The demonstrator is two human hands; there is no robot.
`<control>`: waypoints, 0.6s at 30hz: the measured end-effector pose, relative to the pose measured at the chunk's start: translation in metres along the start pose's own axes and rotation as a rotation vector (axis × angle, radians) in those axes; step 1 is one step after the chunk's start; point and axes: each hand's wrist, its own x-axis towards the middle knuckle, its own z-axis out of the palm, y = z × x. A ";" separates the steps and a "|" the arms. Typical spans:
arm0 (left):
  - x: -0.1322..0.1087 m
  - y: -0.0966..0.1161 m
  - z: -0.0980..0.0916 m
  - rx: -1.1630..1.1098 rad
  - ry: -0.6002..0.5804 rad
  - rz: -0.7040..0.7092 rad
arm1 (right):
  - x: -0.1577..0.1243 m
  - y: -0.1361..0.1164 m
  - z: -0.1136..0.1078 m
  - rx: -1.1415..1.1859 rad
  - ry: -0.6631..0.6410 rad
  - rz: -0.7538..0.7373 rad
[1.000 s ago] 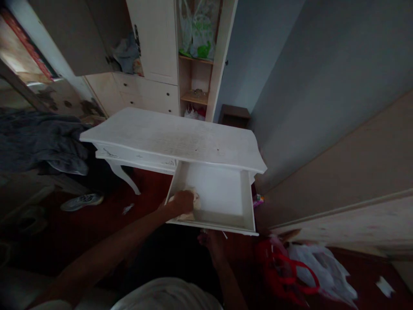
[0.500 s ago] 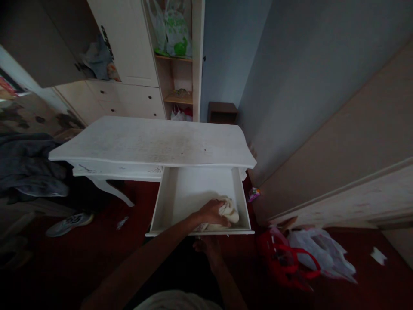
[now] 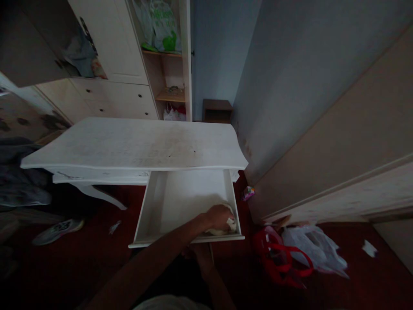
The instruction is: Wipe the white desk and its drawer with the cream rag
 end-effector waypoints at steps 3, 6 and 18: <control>0.002 -0.004 -0.003 -0.047 -0.068 0.115 | 0.003 0.003 -0.003 0.008 -0.008 0.006; 0.004 -0.014 0.000 -0.165 -0.081 0.173 | 0.005 0.008 -0.007 0.020 -0.005 0.003; 0.006 -0.040 0.000 -0.991 0.677 -0.271 | 0.006 0.011 -0.008 0.045 0.028 0.025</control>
